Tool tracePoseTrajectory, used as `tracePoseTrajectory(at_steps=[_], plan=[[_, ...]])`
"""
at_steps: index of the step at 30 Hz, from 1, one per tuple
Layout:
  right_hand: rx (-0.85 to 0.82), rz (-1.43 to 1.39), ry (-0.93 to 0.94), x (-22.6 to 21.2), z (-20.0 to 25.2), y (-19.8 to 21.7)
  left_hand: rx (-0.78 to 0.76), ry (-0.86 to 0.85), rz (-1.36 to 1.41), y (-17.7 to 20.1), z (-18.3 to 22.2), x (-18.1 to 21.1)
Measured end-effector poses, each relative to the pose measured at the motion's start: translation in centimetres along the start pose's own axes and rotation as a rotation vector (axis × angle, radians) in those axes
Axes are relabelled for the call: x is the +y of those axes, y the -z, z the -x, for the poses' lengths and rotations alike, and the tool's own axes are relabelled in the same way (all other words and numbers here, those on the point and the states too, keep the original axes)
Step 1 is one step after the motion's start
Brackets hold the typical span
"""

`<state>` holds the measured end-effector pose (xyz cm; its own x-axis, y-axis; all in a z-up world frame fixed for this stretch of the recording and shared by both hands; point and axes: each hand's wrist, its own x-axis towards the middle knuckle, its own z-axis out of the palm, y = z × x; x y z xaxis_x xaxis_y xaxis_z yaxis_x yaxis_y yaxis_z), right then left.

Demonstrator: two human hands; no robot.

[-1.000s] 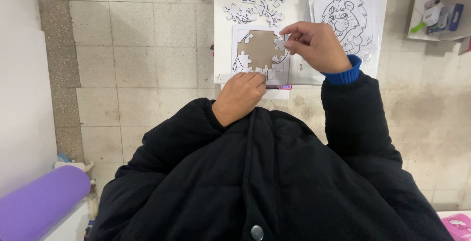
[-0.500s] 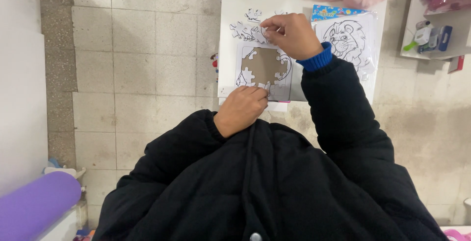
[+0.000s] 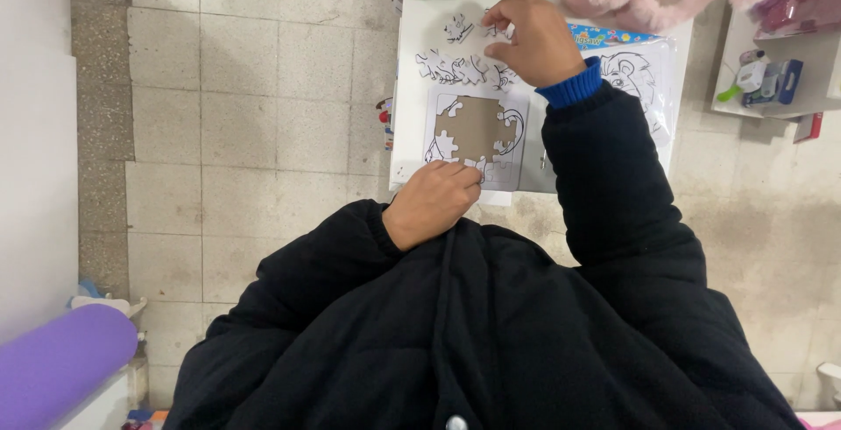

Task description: Assembling a jigsaw puzzle on a small table in a store setting.

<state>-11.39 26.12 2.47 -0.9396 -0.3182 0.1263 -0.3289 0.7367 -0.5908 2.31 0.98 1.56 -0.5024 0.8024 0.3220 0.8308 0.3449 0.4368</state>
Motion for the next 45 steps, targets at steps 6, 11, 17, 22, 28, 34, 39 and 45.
tracePoseTrajectory(at_steps=[6,11,17,22,28,34,39,45], plan=[[0.116,0.199,0.028,3.9,-1.0,-1.9,0.027,-0.011,0.024,-0.1,0.1,-0.1],[0.029,0.095,-0.027,3.5,-1.7,-2.3,0.006,-0.006,0.007,0.1,0.0,0.0],[-0.075,-0.055,-0.08,0.5,-0.9,-0.4,0.001,0.002,0.009,0.0,0.1,-0.1],[-0.095,-0.202,-0.049,-2.0,2.2,2.1,0.01,-0.005,0.011,0.0,0.1,-0.1],[-0.254,-0.413,-0.313,-7.3,5.6,3.8,-0.013,-0.009,0.012,0.2,0.1,0.1],[-0.281,-0.37,-0.348,-6.4,8.4,2.6,0.007,0.013,-0.009,0.6,0.1,0.7],[-0.25,-0.332,-0.138,-6.8,9.0,2.3,0.012,0.025,0.009,0.8,0.1,0.8],[-0.273,-0.383,-0.218,-6.4,9.6,1.2,0.03,0.034,0.041,1.0,0.2,1.0]])
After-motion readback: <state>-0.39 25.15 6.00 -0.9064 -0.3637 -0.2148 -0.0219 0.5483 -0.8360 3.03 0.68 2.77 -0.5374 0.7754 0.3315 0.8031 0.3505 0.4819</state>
